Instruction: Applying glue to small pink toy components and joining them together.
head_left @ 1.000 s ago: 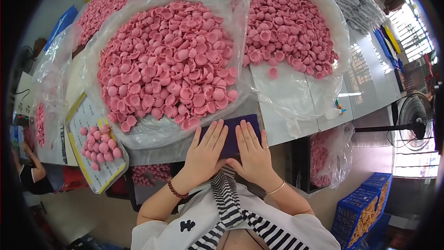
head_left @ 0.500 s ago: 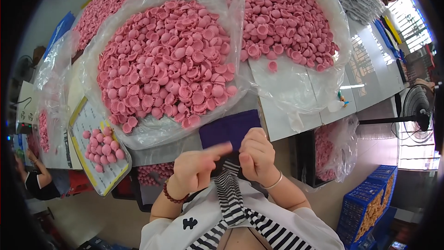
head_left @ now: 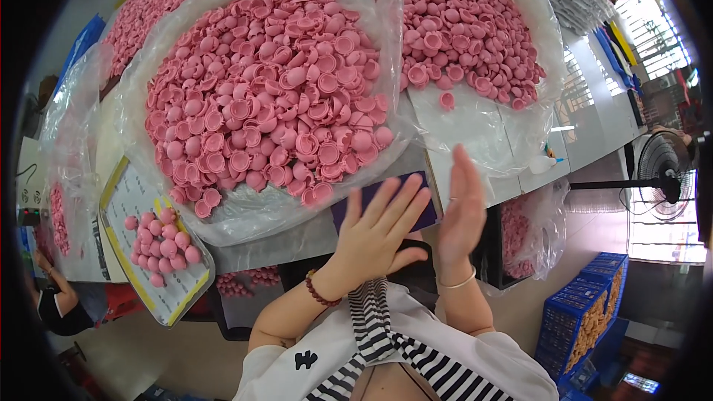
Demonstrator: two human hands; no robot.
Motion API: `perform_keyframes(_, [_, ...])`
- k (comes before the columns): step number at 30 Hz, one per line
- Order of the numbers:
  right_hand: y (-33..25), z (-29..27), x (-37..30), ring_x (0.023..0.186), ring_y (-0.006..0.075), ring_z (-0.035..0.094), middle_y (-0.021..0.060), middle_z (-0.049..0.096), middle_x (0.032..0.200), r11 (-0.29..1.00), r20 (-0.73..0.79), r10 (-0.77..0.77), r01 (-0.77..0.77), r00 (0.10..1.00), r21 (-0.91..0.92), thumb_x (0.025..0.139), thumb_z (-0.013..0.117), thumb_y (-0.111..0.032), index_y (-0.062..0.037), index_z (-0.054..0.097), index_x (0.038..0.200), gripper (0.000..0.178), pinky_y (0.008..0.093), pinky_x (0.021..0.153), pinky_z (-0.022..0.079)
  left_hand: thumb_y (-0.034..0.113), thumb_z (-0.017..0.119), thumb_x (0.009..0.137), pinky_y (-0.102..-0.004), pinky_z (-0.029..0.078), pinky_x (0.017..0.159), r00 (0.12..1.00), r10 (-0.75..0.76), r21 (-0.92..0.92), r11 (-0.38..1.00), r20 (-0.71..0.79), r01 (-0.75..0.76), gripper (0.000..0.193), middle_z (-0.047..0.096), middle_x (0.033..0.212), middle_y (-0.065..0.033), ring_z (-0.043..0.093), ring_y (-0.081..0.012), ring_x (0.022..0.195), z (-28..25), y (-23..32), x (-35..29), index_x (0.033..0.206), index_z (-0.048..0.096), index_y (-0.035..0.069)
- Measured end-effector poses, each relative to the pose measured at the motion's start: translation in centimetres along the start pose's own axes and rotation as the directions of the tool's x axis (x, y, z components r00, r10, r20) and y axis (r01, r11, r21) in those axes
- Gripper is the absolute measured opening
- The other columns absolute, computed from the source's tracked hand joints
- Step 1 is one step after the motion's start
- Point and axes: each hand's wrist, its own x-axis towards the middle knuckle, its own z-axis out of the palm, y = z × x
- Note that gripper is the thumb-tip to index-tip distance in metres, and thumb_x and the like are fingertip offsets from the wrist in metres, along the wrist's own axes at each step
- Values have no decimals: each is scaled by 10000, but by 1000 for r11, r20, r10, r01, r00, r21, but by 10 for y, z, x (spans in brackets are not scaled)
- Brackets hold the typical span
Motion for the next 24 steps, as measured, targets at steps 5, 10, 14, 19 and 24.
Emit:
perform_keyframes(5, [-16,-12,-3,1193,317,379,217,402,1271,964,-346,6,87,938,251,896,288,-382,58,377,1233,561,427,972,298,362,618,700,-405,308,980,984,47,-47,998,172,-39,723,333,1345,-131,337,-277,1229,30,-6,3,1295,342,57])
perform_keyframes(10, [-15,-10,-8,1059,311,491,220,504,1125,982,-318,-45,100,947,158,903,345,-337,73,500,1090,477,409,800,450,378,664,665,-456,259,1002,985,86,-277,960,149,-42,713,264,1359,-216,304,-336,1243,17,-9,6,1302,373,240])
perform_keyframes(14, [-6,-34,-14,984,257,513,186,532,1062,981,-408,-194,173,892,-89,901,346,-252,65,555,959,384,324,807,425,391,687,652,-545,105,1003,989,62,-340,940,132,-14,710,176,1389,-244,120,-446,1275,-15,-9,5,1289,402,264])
perform_keyframes(19, [15,-107,-14,1014,183,471,128,523,1087,901,-762,-240,-156,602,-406,848,472,-154,19,533,1028,257,288,834,386,222,498,821,-434,382,885,974,-60,-654,749,-220,-102,310,524,516,-9,561,-179,580,-48,-34,-35,541,538,94])
perform_keyframes(24, [64,-184,-5,920,114,487,71,548,1034,744,-705,-222,-351,674,-569,757,659,-204,-2,499,1123,448,221,681,372,-16,641,660,-291,504,612,984,-119,-706,708,-135,-11,294,595,1030,-184,623,-248,666,-44,-34,-34,938,575,49])
